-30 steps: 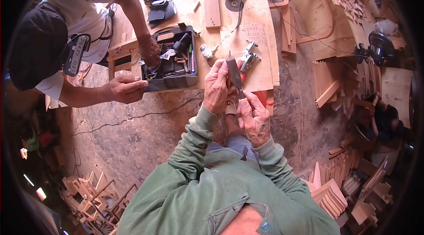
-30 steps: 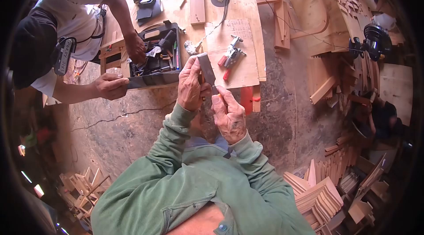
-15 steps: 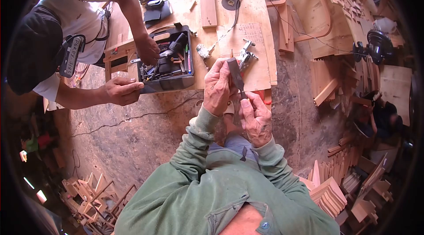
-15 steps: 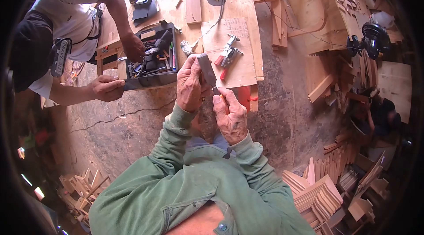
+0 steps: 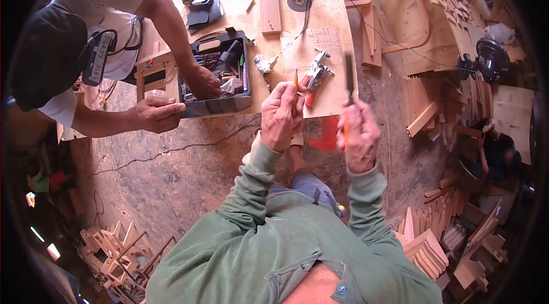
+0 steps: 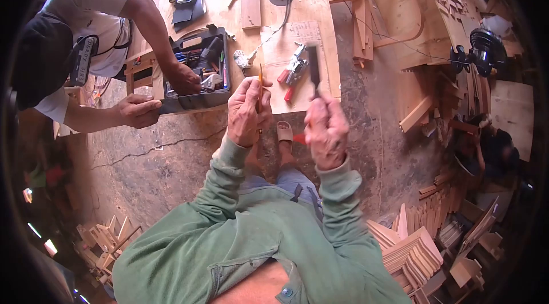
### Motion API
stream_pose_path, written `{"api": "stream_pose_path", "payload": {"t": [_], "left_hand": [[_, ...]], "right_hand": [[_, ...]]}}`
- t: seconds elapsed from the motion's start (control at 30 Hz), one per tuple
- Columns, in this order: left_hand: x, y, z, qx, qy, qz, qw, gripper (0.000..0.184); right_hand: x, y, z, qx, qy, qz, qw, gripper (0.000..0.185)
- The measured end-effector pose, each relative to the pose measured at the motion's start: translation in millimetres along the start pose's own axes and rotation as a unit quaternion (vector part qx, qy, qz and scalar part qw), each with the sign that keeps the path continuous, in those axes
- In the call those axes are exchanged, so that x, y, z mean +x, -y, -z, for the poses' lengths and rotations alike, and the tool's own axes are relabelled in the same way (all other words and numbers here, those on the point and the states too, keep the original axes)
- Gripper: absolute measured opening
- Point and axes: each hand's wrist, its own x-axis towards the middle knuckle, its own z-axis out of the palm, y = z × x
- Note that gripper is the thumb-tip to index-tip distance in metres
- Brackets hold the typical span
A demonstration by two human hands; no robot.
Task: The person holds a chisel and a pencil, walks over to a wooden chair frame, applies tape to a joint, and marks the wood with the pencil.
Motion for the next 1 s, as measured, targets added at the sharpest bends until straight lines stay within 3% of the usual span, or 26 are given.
{"api": "stream_pose_path", "payload": {"t": [0.1,0.4,0.73,0.83,0.87,1.0], "left_hand": [[2.0,-2.1,-5.8,-0.01,-0.004,-0.014,1.0,0.022],[2.0,6.4,-6.7,0.015,-0.008,-0.077,0.997,0.027],[0.7,12.6,-6.4,0.025,-0.03,-0.077,0.996,0.026],[2.8,18.8,-4.5,0.011,-0.027,-0.081,0.996,0.025],[3.4,20.0,-3.9,0.013,-0.037,-0.073,0.997,0.024],[4.6,23.4,-3.6,0.012,-0.056,-0.063,0.996,0.021]], "right_hand": [[-17.7,-25.1,-13.8,-0.108,0.026,0.004,0.994,0.024],[-30.7,-29.8,-29.0,-0.164,0.048,0.048,0.984,0.026],[-20.7,-37.2,-29.9,-0.207,0.045,0.107,0.971,0.027],[-12.1,-42.9,-33.9,-0.178,0.03,0.099,0.979,0.025],[-10.7,-37.8,-29.8,-0.174,0.048,0.04,0.983,0.028],[-7.5,-46.9,-26.7,-0.175,0.044,0.035,0.983,0.028]]}}
